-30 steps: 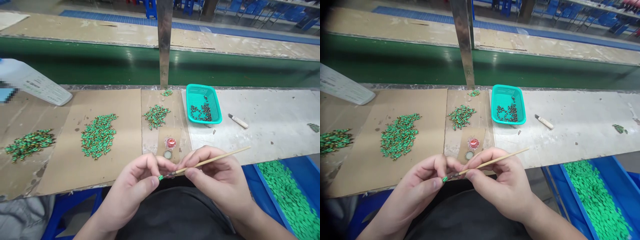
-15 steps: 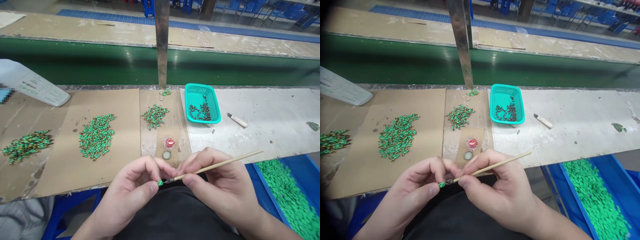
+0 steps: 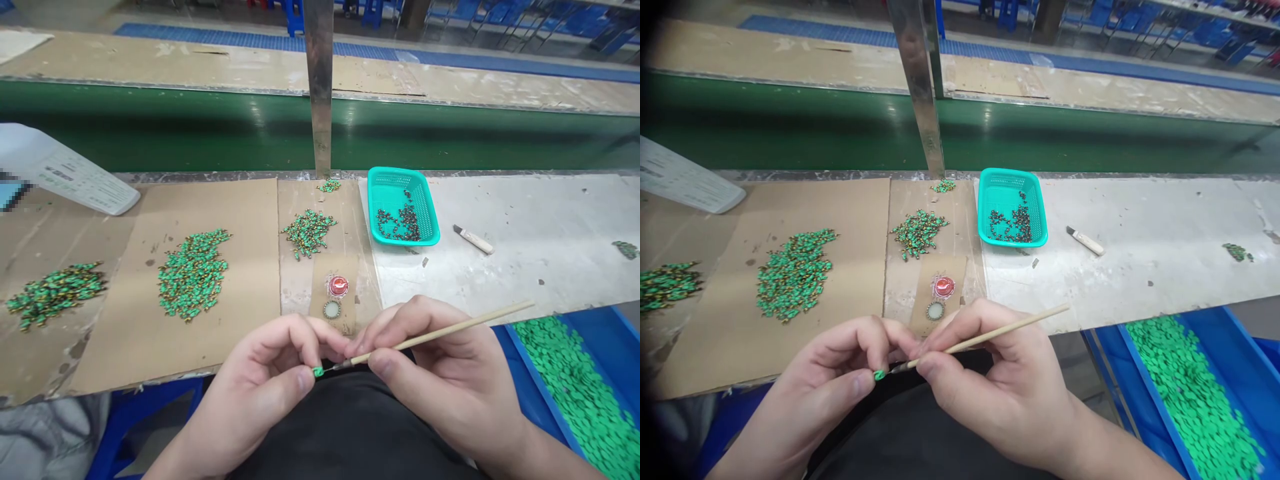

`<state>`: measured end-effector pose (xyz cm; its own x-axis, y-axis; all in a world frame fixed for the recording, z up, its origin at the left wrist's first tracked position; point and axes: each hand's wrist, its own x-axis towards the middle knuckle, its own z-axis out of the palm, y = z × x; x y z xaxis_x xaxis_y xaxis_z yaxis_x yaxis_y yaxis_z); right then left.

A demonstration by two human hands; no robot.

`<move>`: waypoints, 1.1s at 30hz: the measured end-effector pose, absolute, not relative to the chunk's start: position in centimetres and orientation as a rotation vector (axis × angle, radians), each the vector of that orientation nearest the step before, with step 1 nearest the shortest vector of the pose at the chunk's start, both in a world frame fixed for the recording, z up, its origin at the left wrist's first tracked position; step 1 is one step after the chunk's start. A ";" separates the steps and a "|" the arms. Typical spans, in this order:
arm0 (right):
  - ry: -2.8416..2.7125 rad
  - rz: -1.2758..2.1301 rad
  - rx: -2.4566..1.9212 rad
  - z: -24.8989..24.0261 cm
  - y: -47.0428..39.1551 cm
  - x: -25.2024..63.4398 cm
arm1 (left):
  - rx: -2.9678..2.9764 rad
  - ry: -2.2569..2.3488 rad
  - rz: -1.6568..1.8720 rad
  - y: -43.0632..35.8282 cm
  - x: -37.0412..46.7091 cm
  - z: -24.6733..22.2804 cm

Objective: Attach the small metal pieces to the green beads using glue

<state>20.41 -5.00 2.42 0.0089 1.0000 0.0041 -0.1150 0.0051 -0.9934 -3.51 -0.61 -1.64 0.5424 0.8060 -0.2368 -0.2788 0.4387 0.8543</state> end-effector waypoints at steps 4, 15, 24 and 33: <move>-1.194 1.215 -1.121 2.5 -5.0 20.5 | 0.858 0.734 0.746 -0.4 -3.2 -1.2; -1.183 1.200 -1.125 2.6 -4.9 20.4 | 0.876 0.712 0.756 -0.5 -3.3 -0.9; -1.200 1.193 -1.082 2.4 -5.0 20.5 | 0.912 0.611 0.778 -0.2 -3.2 -1.2; -1.198 1.200 -1.088 2.2 -5.0 20.3 | 0.914 0.613 0.786 -0.1 -3.0 -1.2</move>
<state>20.31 -5.02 2.17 -0.0125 0.9969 0.0774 -0.0784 0.0762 -0.9940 -3.04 -0.13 -1.15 0.5742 0.8075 -0.1349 -0.3278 0.3777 0.8659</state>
